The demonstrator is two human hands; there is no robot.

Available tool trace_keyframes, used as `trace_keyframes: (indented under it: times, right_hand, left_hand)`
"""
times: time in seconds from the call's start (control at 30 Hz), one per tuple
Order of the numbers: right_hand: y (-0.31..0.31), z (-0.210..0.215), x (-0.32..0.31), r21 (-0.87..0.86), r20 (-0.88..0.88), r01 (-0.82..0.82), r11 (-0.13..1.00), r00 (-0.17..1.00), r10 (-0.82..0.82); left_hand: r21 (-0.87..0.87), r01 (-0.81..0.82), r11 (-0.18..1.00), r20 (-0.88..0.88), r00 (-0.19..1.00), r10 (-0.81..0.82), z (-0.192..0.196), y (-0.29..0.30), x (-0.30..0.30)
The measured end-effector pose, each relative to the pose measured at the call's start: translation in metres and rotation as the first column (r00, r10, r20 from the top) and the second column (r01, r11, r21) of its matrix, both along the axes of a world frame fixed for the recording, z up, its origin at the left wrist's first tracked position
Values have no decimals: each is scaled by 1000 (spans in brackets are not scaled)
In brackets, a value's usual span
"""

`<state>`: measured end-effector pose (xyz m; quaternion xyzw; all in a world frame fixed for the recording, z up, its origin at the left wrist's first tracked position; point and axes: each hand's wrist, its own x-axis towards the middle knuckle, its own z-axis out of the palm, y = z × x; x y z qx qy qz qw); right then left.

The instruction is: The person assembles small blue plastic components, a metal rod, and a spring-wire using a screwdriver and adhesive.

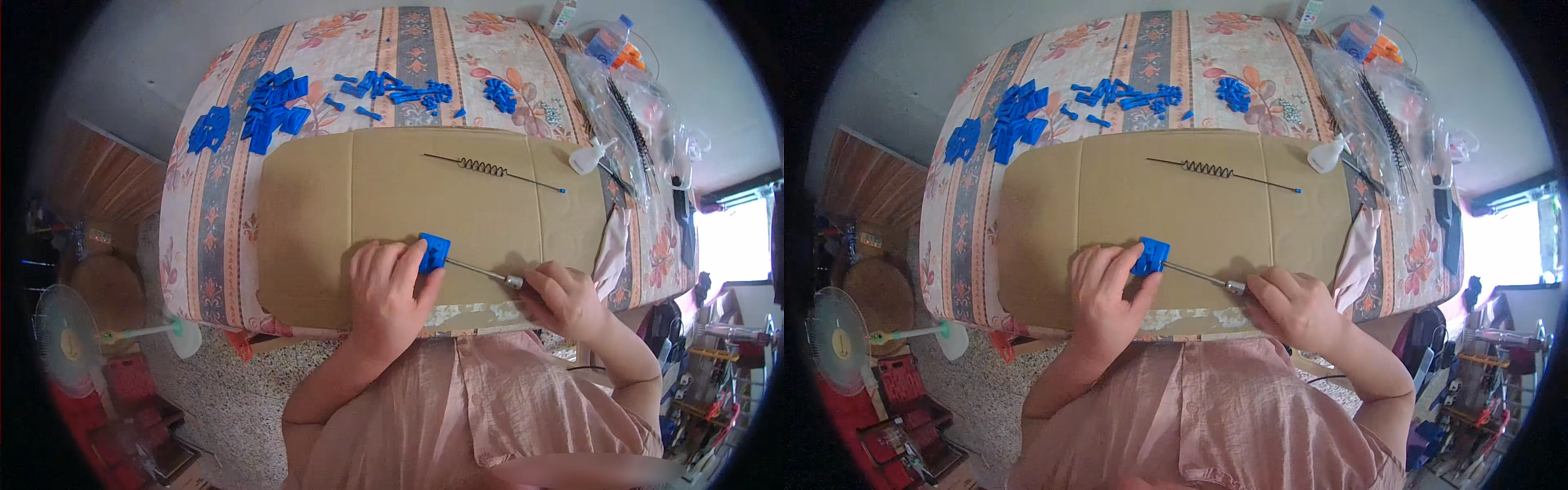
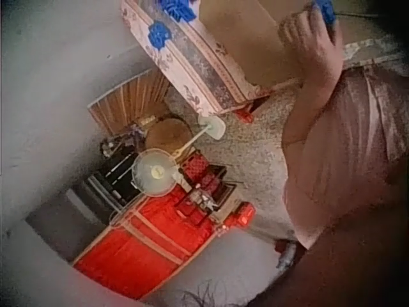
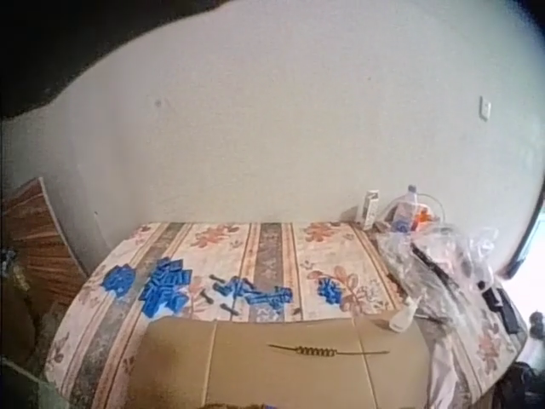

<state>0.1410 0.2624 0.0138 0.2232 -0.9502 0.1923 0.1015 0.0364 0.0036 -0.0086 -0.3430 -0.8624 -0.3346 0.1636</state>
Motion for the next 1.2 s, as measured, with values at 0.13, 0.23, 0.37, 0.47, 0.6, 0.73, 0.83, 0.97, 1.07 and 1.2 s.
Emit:
trace_keyframes:
  times: [0.13,0.23,0.37,0.47,0.6,0.73,0.83,0.97,1.07,1.2]
  right_hand:
    - [-7,8,6,57,-22,51,997,999,-49]
    - [-10,12,8,11,126,64,998,990,-65]
    - [-11,21,2,-242,417,169,956,907,-55]
    - [-10,13,9,-228,444,228,947,889,-107]
    - [-9,15,7,-160,180,110,981,980,-80]
    - [-8,14,0,-210,63,121,970,992,-111]
    - [-7,11,-1,-357,329,235,904,937,-114]
    - [-12,16,0,-381,488,318,868,867,-104]
    - [-9,9,1,-342,445,304,889,886,-132]
    - [-5,8,-4,-254,218,153,955,971,-98]
  left_hand:
    - [-9,-13,1000,29,999,14,0,4,0]
    - [-2,-7,1000,30,1000,7,-3,3,0]
    - [14,-13,1000,37,999,13,-9,1,-1]
    - [22,-2,1000,38,999,1,-9,2,-2]
    - [29,-1,1000,61,998,-1,-11,0,-1]
    - [26,-6,1000,60,998,4,-10,0,-1]
    - [22,-2,1000,47,999,1,-10,0,-2]
    - [28,-1,1000,39,999,-1,-10,0,-2]
    - [18,1,1000,56,998,-2,-9,2,-1]
    - [7,12,1000,65,998,-12,-9,1,-1]
